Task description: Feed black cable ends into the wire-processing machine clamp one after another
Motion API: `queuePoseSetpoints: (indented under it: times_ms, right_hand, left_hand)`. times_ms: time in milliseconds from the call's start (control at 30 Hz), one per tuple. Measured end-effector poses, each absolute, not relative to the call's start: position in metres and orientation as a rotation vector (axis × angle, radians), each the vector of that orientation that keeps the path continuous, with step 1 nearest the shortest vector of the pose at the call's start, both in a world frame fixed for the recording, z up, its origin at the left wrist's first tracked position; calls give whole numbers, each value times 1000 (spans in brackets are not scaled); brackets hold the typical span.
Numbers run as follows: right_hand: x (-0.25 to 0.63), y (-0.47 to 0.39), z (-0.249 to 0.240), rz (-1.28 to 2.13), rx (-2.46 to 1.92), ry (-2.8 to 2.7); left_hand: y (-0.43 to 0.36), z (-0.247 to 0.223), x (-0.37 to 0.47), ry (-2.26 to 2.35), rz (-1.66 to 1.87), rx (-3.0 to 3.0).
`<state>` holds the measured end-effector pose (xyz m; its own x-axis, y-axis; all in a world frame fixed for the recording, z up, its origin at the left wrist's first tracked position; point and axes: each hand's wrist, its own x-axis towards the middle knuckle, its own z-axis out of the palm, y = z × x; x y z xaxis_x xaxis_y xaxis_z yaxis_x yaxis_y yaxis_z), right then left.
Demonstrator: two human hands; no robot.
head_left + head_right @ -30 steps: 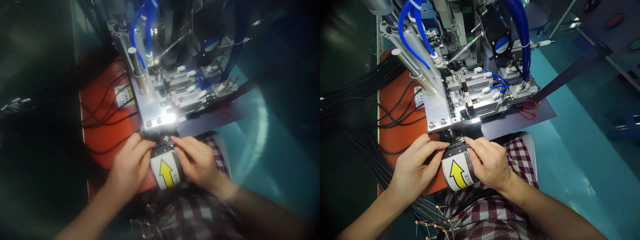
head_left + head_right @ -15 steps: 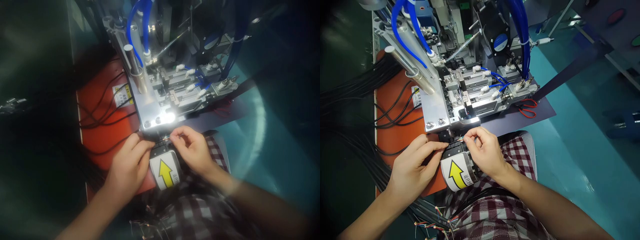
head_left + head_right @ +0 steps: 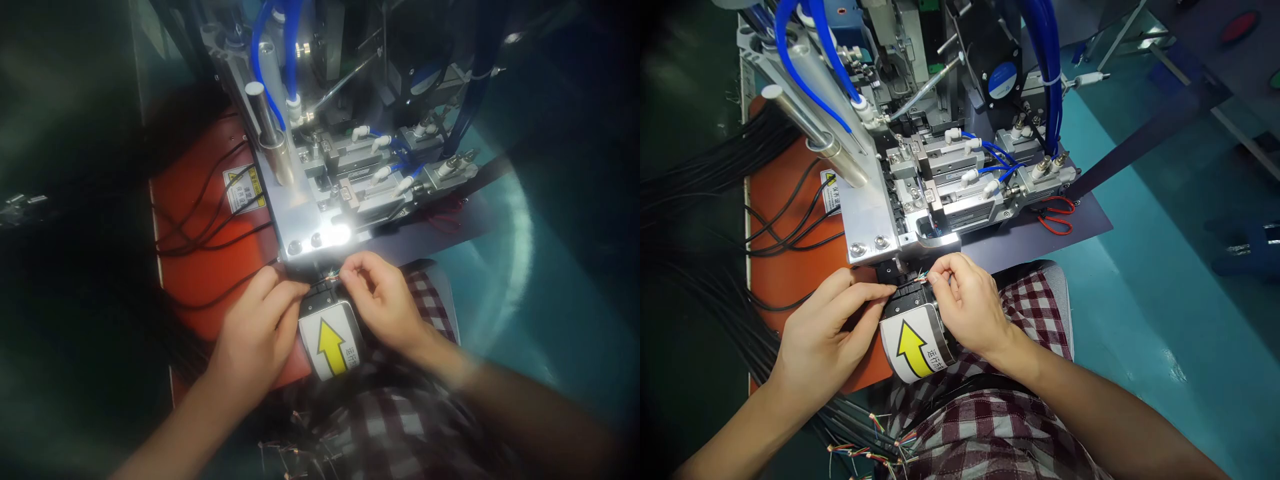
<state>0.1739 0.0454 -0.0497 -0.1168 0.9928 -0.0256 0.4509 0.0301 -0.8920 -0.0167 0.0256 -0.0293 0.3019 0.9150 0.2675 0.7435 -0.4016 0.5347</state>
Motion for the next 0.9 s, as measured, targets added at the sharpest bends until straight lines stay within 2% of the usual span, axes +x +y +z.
queuePoseSetpoints:
  times_ms: [267,533,600,900]
  right_hand:
    - [170,48,-44,1138,-1581,-1592]
    - [177,64,-37,1602,-1590,-1420]
    - [178,62,-38,1563,-1568,-1409]
    - [179,41,-47,962,-1387,-1599]
  left_hand:
    - [25,-28,-17,1494,780,2255]
    - [26,-27,-16,1491,780,2271]
    - [26,-27,-16,1492,785,2275]
    - [26,-28,-16,1496,781,2247]
